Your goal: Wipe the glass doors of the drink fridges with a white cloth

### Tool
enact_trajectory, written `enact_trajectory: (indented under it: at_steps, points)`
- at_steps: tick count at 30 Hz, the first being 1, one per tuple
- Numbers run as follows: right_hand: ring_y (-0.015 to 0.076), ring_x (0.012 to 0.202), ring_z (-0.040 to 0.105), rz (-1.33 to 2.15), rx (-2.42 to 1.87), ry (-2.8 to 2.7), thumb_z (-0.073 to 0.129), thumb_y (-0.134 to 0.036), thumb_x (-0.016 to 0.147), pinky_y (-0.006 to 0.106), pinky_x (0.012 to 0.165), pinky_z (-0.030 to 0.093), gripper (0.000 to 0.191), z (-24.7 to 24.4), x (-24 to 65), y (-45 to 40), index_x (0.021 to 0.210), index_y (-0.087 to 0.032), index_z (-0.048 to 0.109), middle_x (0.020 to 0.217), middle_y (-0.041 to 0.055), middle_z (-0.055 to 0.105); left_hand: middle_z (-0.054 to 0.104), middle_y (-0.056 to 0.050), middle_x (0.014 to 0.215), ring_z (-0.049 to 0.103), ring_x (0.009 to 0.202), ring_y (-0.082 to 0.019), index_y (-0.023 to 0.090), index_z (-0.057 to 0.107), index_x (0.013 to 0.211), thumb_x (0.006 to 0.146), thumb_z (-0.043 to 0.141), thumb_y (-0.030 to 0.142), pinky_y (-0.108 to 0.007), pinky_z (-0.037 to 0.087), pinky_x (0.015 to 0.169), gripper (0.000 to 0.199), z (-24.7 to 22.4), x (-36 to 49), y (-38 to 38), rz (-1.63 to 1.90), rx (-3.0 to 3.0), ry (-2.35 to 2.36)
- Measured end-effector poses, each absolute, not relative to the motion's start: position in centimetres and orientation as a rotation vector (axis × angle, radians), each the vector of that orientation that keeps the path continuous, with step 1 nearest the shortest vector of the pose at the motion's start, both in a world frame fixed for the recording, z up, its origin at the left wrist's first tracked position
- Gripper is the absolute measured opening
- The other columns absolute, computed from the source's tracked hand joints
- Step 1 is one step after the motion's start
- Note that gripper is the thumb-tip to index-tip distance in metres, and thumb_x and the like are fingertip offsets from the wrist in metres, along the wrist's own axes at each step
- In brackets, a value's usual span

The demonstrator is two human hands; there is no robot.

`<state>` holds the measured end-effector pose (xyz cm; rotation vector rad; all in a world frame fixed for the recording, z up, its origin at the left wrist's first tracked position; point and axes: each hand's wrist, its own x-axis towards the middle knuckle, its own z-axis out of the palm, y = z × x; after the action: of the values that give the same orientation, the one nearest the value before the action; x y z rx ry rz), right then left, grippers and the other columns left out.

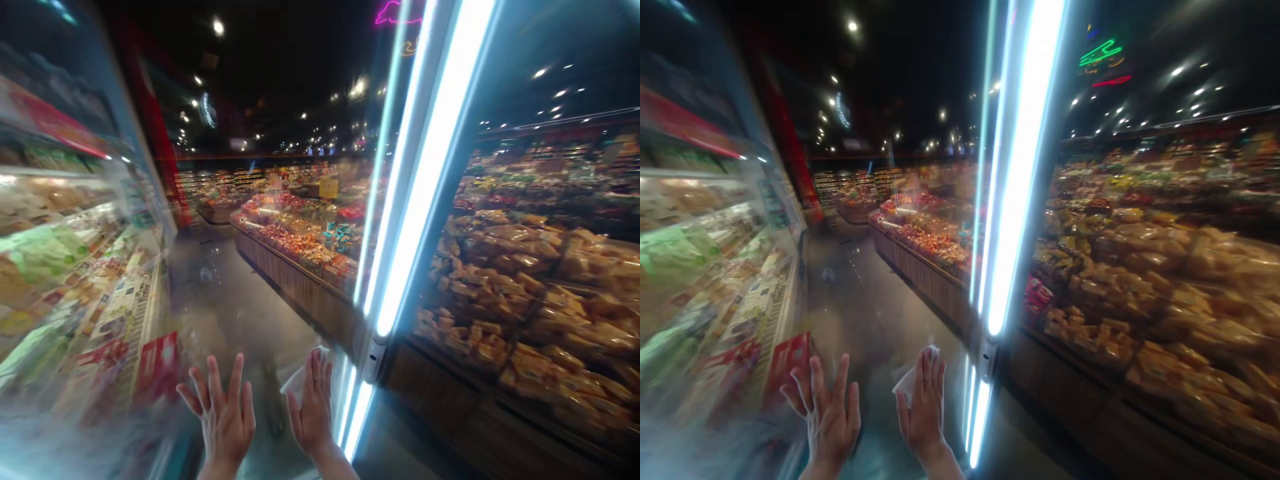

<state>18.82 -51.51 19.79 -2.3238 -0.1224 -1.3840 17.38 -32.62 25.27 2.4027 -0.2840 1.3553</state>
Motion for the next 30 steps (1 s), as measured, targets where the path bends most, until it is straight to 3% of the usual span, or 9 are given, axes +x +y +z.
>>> enact_trajectory:
  at_steps: [5, 8, 12, 15, 19, 23, 25, 28, 30]
  points:
    - [0.0374, 0.162, 0.005, -1.547, -2.218, -0.003, 0.032, -0.031, 0.106, 0.077, 0.123, 0.015, 0.071, 24.8, 20.5, -52.5, 0.167, -0.010, 0.001, 0.174, 0.0192, 0.008, -0.004, 0.000, 0.177, -0.005, 0.162, -0.039, 0.048, 0.014, 0.162, 0.093, 0.060, 0.020, -0.075, -0.001, 0.125, 0.087, 25.8, 17.6, -30.2, 1.407, 2.423, -0.220]
    - [0.0408, 0.162, 0.004, -1.547, -2.193, -0.023, 0.034, -0.031, 0.105, 0.080, 0.121, 0.015, 0.074, 25.8, 21.1, -51.5, 0.167, -0.009, 0.000, 0.174, 0.0204, 0.009, -0.005, 0.001, 0.177, -0.008, 0.161, -0.041, 0.047, 0.013, 0.161, 0.093, 0.059, 0.022, -0.077, -0.002, 0.124, 0.086, 26.2, 17.4, -28.4, 1.411, 2.420, -0.139]
    - [0.0285, 0.162, 0.018, -1.545, -2.395, -0.783, 0.047, -0.038, 0.101, 0.058, 0.131, 0.018, 0.076, 25.1, 21.5, -47.9, 0.167, -0.016, 0.016, 0.168, 0.0109, 0.035, -0.002, 0.000, 0.177, -0.006, 0.161, -0.039, 0.045, 0.013, 0.162, 0.094, 0.058, 0.021, -0.075, 0.000, 0.126, 0.085, 26.8, 17.3, -26.0, 1.412, 2.413, -0.065]
    - [0.0217, 0.158, 0.029, -1.569, -2.425, -1.086, 0.049, -0.039, 0.101, 0.048, 0.133, 0.012, 0.071, 29.0, 23.0, -46.3, 0.165, -0.023, 0.024, 0.161, 0.0046, 0.048, -0.002, 0.000, 0.177, -0.004, 0.162, -0.037, 0.044, 0.014, 0.162, 0.094, 0.058, 0.020, -0.073, 0.004, 0.127, 0.085, 27.4, 17.4, -23.5, 1.502, 2.382, -0.029]
    - [0.0271, 0.159, 0.027, -1.547, -2.446, -0.963, 0.048, -0.039, 0.103, 0.053, 0.132, 0.014, 0.074, 36.4, 24.3, -43.6, 0.167, -0.018, 0.016, 0.167, 0.0082, 0.038, -0.002, 0.000, 0.177, -0.003, 0.162, -0.036, 0.044, 0.012, 0.163, 0.095, 0.056, 0.020, -0.072, 0.005, 0.128, 0.084, 28.9, 17.6, -19.3, 1.566, 2.368, -0.003]
    - [0.0149, 0.160, 0.024, -1.450, -2.449, -1.571, 0.047, -0.044, 0.105, 0.035, 0.132, 0.020, 0.068, 38.4, 24.1, -39.8, 0.163, -0.015, 0.027, 0.168, 0.0017, 0.036, -0.003, 0.000, 0.177, -0.005, 0.162, -0.036, 0.043, 0.013, 0.163, 0.095, 0.057, 0.019, -0.069, 0.002, 0.129, 0.084, 31.6, 18.1, -15.8, 1.645, 2.352, -0.077]
    - [0.0123, 0.159, 0.026, -1.364, -2.441, -1.771, 0.049, -0.048, 0.105, 0.032, 0.132, 0.023, 0.066, 40.0, 24.5, -38.0, 0.162, -0.019, 0.033, 0.168, -0.0018, 0.036, -0.002, 0.000, 0.177, -0.005, 0.162, -0.034, 0.042, 0.015, 0.163, 0.096, 0.056, 0.019, -0.067, 0.002, 0.130, 0.082, 33.3, 18.5, -14.6, 1.678, 2.325, -0.089]
    - [0.0166, 0.160, 0.022, -1.429, -2.396, -1.719, 0.049, -0.048, 0.105, 0.040, 0.134, 0.020, 0.070, 45.6, 25.5, -35.3, 0.164, -0.018, 0.025, 0.170, 0.0004, 0.028, 0.000, 0.001, 0.176, -0.005, 0.162, -0.033, 0.040, 0.018, 0.163, 0.096, 0.056, 0.021, -0.066, 0.001, 0.131, 0.079, 35.8, 19.2, -13.6, 1.673, 2.280, -0.079]
    - [0.0221, 0.162, 0.012, -1.584, -2.362, -1.576, 0.046, -0.037, 0.105, 0.049, 0.134, 0.014, 0.071, 49.9, 26.0, -33.3, 0.165, -0.012, 0.017, 0.173, 0.0049, 0.017, 0.001, 0.001, 0.176, -0.004, 0.162, -0.033, 0.039, 0.021, 0.162, 0.097, 0.055, 0.022, -0.066, 0.001, 0.131, 0.076, 37.3, 19.7, -13.2, 1.655, 2.258, -0.090]
